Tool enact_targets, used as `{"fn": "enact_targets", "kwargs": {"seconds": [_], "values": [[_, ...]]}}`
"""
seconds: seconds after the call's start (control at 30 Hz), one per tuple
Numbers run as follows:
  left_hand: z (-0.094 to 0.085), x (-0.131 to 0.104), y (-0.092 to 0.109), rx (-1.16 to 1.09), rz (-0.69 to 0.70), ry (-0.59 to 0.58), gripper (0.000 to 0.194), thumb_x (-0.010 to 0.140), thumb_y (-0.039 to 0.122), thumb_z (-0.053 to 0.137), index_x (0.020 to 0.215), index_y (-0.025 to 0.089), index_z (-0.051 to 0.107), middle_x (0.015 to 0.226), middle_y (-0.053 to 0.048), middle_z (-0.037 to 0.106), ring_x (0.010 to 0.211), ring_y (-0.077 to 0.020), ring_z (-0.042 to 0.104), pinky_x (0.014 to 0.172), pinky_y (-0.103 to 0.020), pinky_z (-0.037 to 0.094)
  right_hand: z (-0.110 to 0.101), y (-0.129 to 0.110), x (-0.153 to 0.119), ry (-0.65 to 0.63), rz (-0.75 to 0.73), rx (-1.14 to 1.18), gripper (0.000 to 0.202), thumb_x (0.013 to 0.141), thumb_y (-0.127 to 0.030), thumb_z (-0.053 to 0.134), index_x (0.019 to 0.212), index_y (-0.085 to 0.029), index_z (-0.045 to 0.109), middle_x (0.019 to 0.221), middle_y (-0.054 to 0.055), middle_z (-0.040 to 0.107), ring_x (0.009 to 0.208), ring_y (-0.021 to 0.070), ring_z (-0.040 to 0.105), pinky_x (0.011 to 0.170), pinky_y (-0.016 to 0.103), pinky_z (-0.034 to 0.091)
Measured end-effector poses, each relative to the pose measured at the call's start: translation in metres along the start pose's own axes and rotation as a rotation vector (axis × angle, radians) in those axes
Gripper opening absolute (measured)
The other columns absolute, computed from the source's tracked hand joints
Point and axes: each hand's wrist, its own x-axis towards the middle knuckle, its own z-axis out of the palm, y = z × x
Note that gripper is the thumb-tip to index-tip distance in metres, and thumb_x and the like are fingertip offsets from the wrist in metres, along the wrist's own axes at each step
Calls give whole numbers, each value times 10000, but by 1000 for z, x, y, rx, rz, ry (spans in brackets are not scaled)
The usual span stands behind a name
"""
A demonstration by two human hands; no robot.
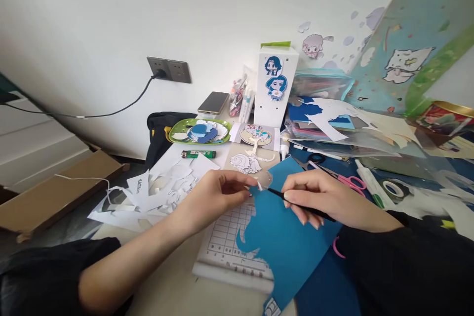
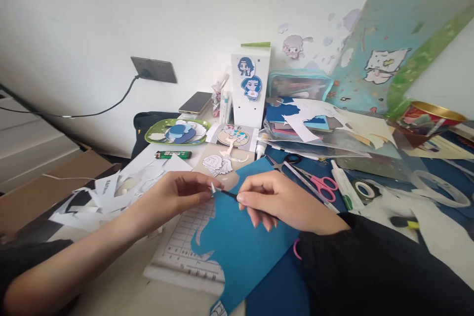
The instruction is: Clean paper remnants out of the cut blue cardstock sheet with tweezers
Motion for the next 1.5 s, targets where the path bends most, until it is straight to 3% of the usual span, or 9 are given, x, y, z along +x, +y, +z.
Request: {"fn": "enact_targets", "kwargs": {"seconds": [0.1,0.2,0.4,0.63,0.83,1.07,1.37,1.5], "values": [[-4,2,-2,-13,-66,1,248,761,258,662,1000,193,664,884,-43,717,813,-175,662,744,-280,505,10,0,-1,34,94,-71,227,896,-315,511,747,-155,571,535,-24,569,382,48,444,405,154,349],[-3,3,-1,-55,-84,-12,252,761,265,666,1004,200,649,933,-35,698,760,-151,662,719,-269,510,17,4,-7,78,176,-147,266,901,-323,487,700,-157,538,535,-24,555,379,46,434,411,160,338],[1,3,3,-92,-69,-4,207,769,227,657,972,187,644,776,-9,687,741,-143,657,714,-255,518,25,10,-2,96,216,-166,300,910,-382,454,717,-170,541,552,-25,533,390,58,431,415,175,351],[2,3,1,-136,-31,18,155,760,212,659,904,192,713,763,-1,707,716,-147,659,708,-256,527,29,18,-1,127,211,-118,296,909,-405,458,738,-180,545,555,-30,527,390,53,426,408,165,347],[2,1,3,-103,-71,5,156,785,225,637,916,217,721,781,13,710,698,-124,653,690,-223,519,35,20,-2,113,234,-65,316,913,-438,457,747,-181,536,588,-32,537,420,48,465,415,148,353],[4,0,2,-104,-115,25,196,746,267,686,929,201,710,741,-2,704,702,-155,663,698,-267,542,39,28,-4,140,230,-13,325,915,-447,451,746,-182,536,582,-37,532,426,46,478,410,143,353],[5,0,3,-133,-75,33,184,744,247,685,916,185,710,764,-8,712,720,-155,662,679,-252,536,37,27,-3,139,244,0,350,901,-493,457,754,-186,541,589,-32,526,426,53,476,406,155,347],[6,-1,3,-141,-84,39,190,730,257,695,905,186,714,812,-16,718,735,-161,658,680,-258,529,30,27,-6,171,237,-25,359,885,-510,476,754,-187,559,530,-42,480,399,51,412,389,166,310]]}}
